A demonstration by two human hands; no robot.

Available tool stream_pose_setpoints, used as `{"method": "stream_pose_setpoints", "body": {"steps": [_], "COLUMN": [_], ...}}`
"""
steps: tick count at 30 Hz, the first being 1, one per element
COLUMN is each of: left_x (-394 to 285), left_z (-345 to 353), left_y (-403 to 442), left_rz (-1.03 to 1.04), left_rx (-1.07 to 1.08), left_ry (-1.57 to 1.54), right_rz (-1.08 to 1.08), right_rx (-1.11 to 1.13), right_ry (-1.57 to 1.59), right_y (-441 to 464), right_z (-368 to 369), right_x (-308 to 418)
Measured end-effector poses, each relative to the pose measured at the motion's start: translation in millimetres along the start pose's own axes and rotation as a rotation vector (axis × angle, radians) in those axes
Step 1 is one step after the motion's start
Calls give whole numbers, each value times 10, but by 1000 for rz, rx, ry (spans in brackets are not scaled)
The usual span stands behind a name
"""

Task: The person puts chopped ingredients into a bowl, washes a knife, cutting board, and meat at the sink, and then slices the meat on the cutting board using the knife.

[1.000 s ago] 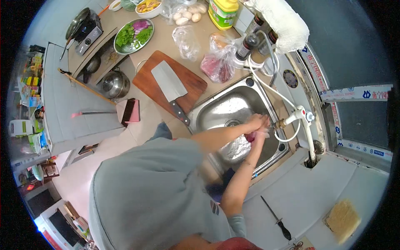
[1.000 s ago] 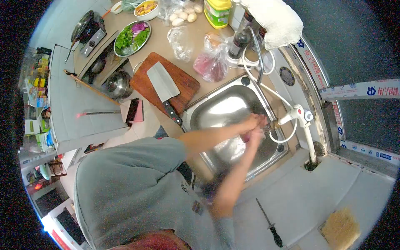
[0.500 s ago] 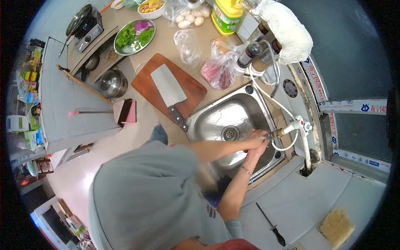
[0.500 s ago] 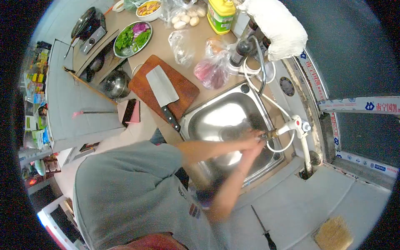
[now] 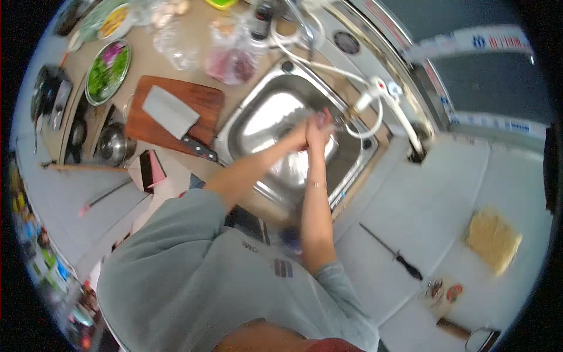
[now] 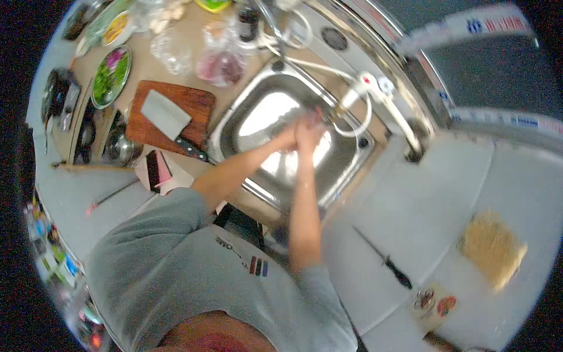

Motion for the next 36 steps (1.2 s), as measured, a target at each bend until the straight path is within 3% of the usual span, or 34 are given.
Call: {"method": "stream_pose_setpoints", "body": {"steps": [2,3,4,5,6,8,9,10,12,13,16,17,18,20,21,22,24,26,28,29,30,32,34,36], "left_x": [-280,10,294,268,273,355,490,489,365,137,302,587,603,629,756,703,679,576,537,512,669,1061,928,685], "left_z": [-72,-45,-21,-77,-108,-147,-142,-149,-178,-190,-196,-154,-97,-90,-57,-25,125,163,198,168,163,147,142,86], "left_y": [3,114,174,172,155,143,161,184,256,261,500,642,607,518,406,335,85,6,46,33,59,192,97,5], "left_rz": [-323,-332,-338,-194,-197,-524,-498,-501,-441,-422,-456,-295,-296,-271,-458,-456,-884,-881,-808,-816,-818,-618,-576,-532], "left_rx": [16,103,184,166,184,221,246,255,247,245,225,107,111,-218,-317,-315,-284,-214,-146,-98,-96,-80,-45,-15], "left_ry": [-81,-58,-33,114,115,-219,-244,-242,-47,-142,-62,-63,-66,-102,-166,-166,-730,-829,-966,-901,-903,-624,-670,-712], "right_rz": [214,233,228,222,235,547,651,657,650,649,824,765,766,593,536,535,238,361,127,-226,-225,-605,-515,-386], "right_rx": [215,195,326,459,445,811,868,860,862,858,1037,865,860,576,474,473,385,304,284,157,156,-38,-7,110], "right_ry": [-33,-45,-68,-85,-87,-116,241,244,595,593,548,589,587,658,521,522,536,596,378,95,91,-377,-564,-33], "right_y": [97,217,333,433,570,654,393,363,353,329,108,134,100,139,155,119,-2,-275,-437,-503,-561,-684,-642,-380], "right_z": [-239,-190,-15,168,289,537,-48,-53,12,-92,-475,-455,-466,-560,-589,-583,-636,-683,-728,-721,-710,-726,-619,-455], "right_x": [414,228,-100,-414,-705,-1190,-35,-114,-281,-123,385,222,225,248,154,75,42,184,341,362,417,765,712,533]}}
Point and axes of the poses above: each hand's wrist, its own y-axis towards the middle knuckle, its own z-axis out of the palm, x = y × z, the point moved 4 cm from there along y, towards the middle knuckle, and after that the axes turned 9 degrees about -x, right-handed, at the moved point
